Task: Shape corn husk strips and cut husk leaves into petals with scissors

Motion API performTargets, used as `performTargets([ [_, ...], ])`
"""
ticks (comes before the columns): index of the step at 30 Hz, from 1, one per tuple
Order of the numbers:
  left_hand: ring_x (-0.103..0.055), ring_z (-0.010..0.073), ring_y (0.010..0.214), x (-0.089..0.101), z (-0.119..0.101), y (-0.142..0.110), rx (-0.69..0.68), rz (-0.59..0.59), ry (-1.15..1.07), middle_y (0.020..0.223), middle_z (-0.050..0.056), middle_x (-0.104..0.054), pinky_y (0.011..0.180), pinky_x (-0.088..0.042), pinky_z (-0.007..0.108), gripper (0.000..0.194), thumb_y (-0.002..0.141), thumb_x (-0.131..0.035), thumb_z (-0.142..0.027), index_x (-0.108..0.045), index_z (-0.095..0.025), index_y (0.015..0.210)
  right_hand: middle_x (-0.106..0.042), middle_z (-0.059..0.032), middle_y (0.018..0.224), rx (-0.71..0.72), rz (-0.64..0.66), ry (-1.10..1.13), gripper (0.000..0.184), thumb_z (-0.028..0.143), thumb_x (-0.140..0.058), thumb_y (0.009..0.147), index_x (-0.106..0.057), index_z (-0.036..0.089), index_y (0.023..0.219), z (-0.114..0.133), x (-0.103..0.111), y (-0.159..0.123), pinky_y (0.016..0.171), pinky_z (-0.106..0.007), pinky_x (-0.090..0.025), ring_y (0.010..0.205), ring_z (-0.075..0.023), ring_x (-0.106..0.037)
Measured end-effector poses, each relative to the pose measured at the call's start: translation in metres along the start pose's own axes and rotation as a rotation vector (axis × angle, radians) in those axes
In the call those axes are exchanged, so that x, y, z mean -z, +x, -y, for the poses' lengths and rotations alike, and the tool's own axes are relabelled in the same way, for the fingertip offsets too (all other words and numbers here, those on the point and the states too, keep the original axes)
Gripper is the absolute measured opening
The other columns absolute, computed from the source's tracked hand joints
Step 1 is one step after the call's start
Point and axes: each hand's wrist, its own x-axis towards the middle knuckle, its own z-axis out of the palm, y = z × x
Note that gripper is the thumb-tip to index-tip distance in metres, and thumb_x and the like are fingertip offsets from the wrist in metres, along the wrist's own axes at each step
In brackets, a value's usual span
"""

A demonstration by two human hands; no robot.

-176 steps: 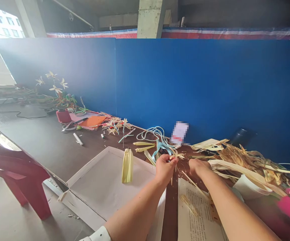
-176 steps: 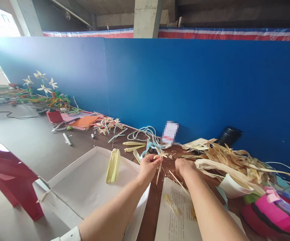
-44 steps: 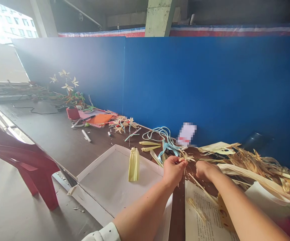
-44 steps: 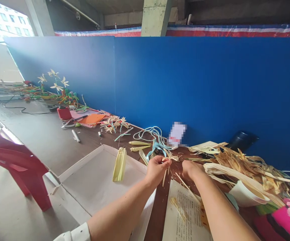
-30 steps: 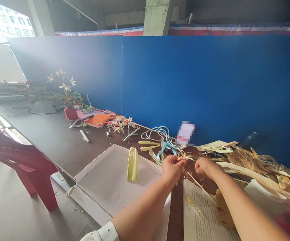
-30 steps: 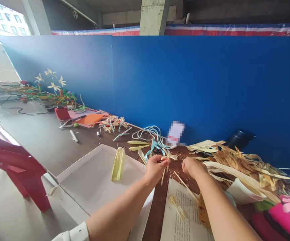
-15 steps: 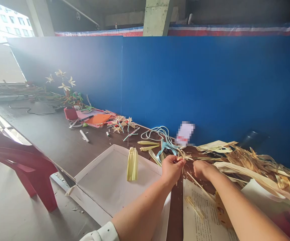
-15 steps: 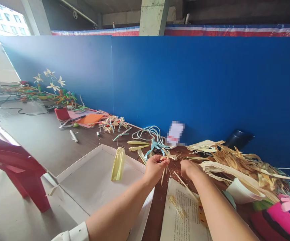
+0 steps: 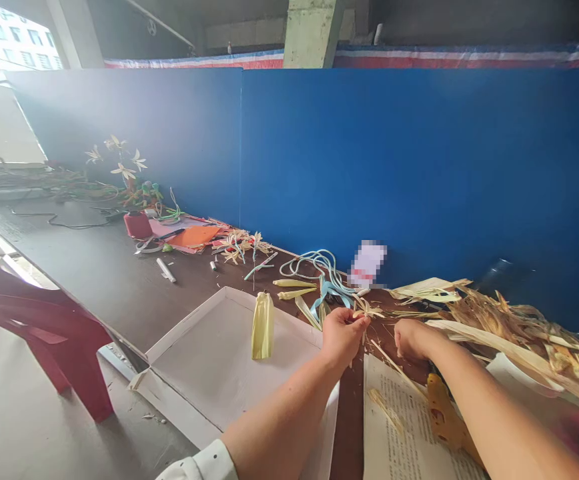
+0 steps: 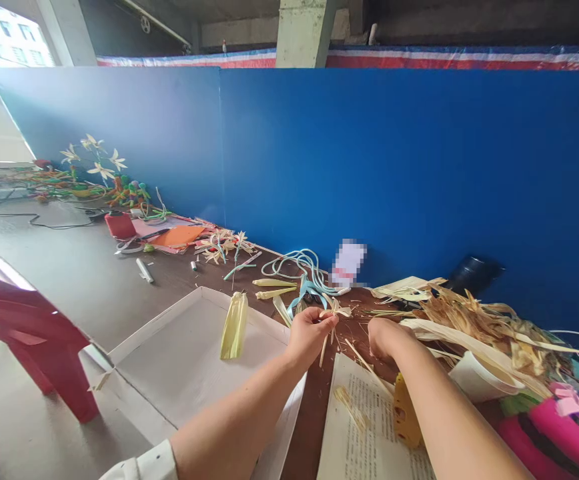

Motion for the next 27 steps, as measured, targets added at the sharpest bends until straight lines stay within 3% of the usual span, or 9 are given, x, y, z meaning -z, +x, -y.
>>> performTargets([
  [7,-0.039,0.0079,0.057,0.001,0.005,0.002,-0.021,-0.005,0.020,0.062,-0.001,-0.051,0.054,-0.030,0.021,0.022,0.062,-0.069,-0.032,-0.055,-0.015,0.061,-0.060,-0.0069,0.057,0.018,-0.035,-0.020,0.015,0.004,-0.065,0.047,-0.056,0.017,0.048,-0.001,-0.012,0.005,0.061,-0.034,-0.042,0.068,-0.0270,-0.064],
  [13,-0.038,0.0075,0.056,0.000,0.001,0.001,-0.004,0.000,-0.012,0.060,-0.001,-0.049,0.052,-0.029,0.020,0.020,0.063,-0.068,-0.028,-0.054,-0.014,0.061,-0.065,-0.0033,0.070,0.062,-0.172,0.073,0.017,0.013,-0.062,0.053,-0.057,0.021,0.067,-0.013,-0.014,0.012,0.056,-0.029,-0.036,0.071,-0.0226,-0.062],
  [19,-0.037,0.0071,0.055,0.000,-0.002,0.001,0.011,0.008,-0.016,0.060,-0.001,-0.049,0.050,-0.028,0.021,0.018,0.065,-0.067,-0.027,-0.053,-0.015,0.061,-0.063,-0.0003,0.063,0.046,-0.294,0.213,0.029,0.021,-0.057,0.063,-0.054,0.020,0.092,-0.021,-0.002,0.020,0.051,-0.026,-0.034,0.058,-0.0169,-0.060],
  [21,-0.037,0.0070,0.055,0.000,0.000,0.002,0.011,0.005,-0.018,0.061,-0.001,-0.049,0.050,-0.028,0.021,0.018,0.065,-0.067,-0.026,-0.053,-0.015,0.061,-0.064,-0.0003,0.064,0.044,-0.361,0.303,0.036,0.024,-0.056,0.065,-0.050,0.019,0.101,-0.020,0.009,0.016,0.051,-0.026,-0.035,0.058,-0.0163,-0.060],
  [24,-0.038,0.0071,0.055,0.000,0.002,0.004,0.005,-0.007,-0.026,0.062,-0.001,-0.050,0.051,-0.028,0.021,0.019,0.065,-0.067,-0.027,-0.053,-0.015,0.062,-0.065,-0.0009,0.068,0.133,-0.519,0.654,0.041,0.026,-0.059,0.065,-0.050,0.018,0.104,-0.016,0.031,0.001,0.051,-0.025,-0.039,0.056,-0.0150,-0.058],
  [27,-0.038,0.0070,0.055,0.002,0.007,0.007,-0.018,-0.012,-0.013,0.062,-0.001,-0.050,0.052,-0.028,0.021,0.021,0.064,-0.068,-0.030,-0.055,-0.014,0.063,-0.064,-0.0014,0.075,0.253,-0.549,1.008,0.037,0.031,-0.065,0.065,-0.056,0.020,0.099,-0.012,0.053,-0.024,0.055,-0.024,-0.045,0.065,-0.0148,-0.059],
])
